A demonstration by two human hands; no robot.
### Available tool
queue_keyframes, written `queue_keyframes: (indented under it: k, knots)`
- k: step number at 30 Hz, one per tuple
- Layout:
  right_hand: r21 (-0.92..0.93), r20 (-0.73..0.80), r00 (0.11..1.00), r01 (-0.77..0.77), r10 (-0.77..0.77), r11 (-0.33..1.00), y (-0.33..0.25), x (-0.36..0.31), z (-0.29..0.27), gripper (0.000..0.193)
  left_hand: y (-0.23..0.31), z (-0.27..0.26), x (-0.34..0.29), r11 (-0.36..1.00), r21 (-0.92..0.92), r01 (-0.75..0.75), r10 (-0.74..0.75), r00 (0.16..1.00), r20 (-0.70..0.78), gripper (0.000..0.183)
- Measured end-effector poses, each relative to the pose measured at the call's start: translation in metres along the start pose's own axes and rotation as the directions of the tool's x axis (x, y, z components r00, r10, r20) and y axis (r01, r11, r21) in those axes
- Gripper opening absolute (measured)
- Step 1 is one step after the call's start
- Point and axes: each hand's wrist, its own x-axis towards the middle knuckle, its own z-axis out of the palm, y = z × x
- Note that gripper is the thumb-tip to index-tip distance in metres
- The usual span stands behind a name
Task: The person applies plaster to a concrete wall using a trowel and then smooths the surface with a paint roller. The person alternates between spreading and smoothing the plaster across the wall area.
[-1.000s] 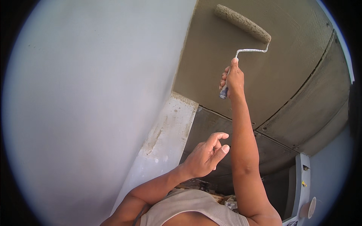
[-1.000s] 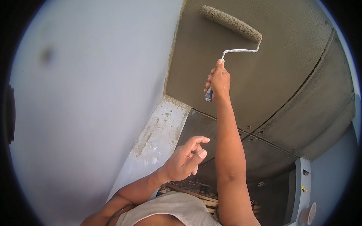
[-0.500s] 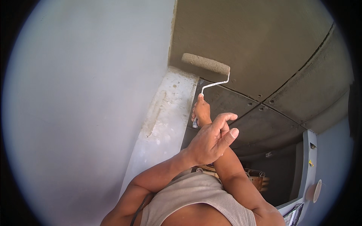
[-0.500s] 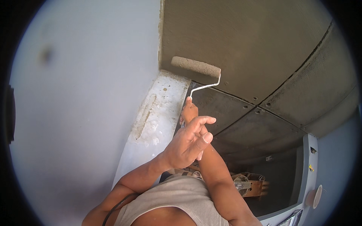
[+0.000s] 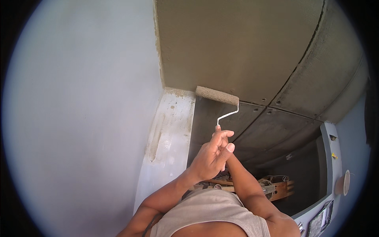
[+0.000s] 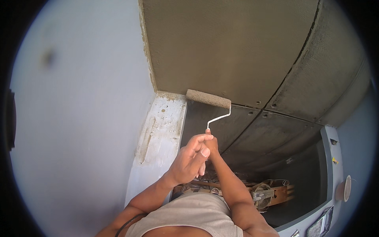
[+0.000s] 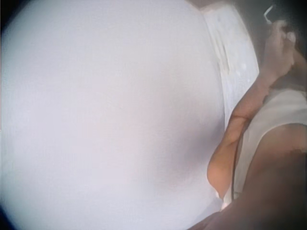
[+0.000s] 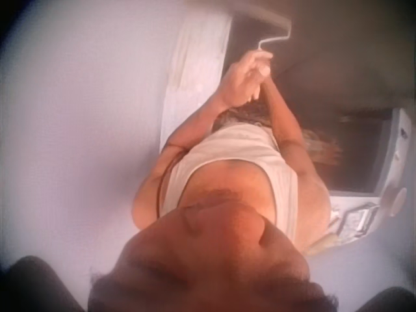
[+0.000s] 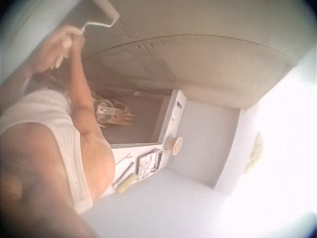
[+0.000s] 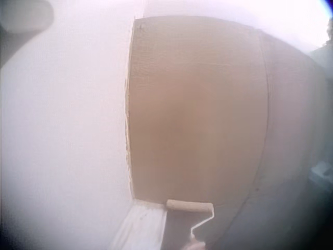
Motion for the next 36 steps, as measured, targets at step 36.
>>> queue_keyframes:
  k: [36]
  knots:
    - [-0.377,-0.358,0.818,0.314,-0.450,0.871,-0.132,0.085,-0.065,0.062,-0.054,-0.010,0.036,0.946,0.197,0.257,-0.219,0.956,-0.194,0.047]
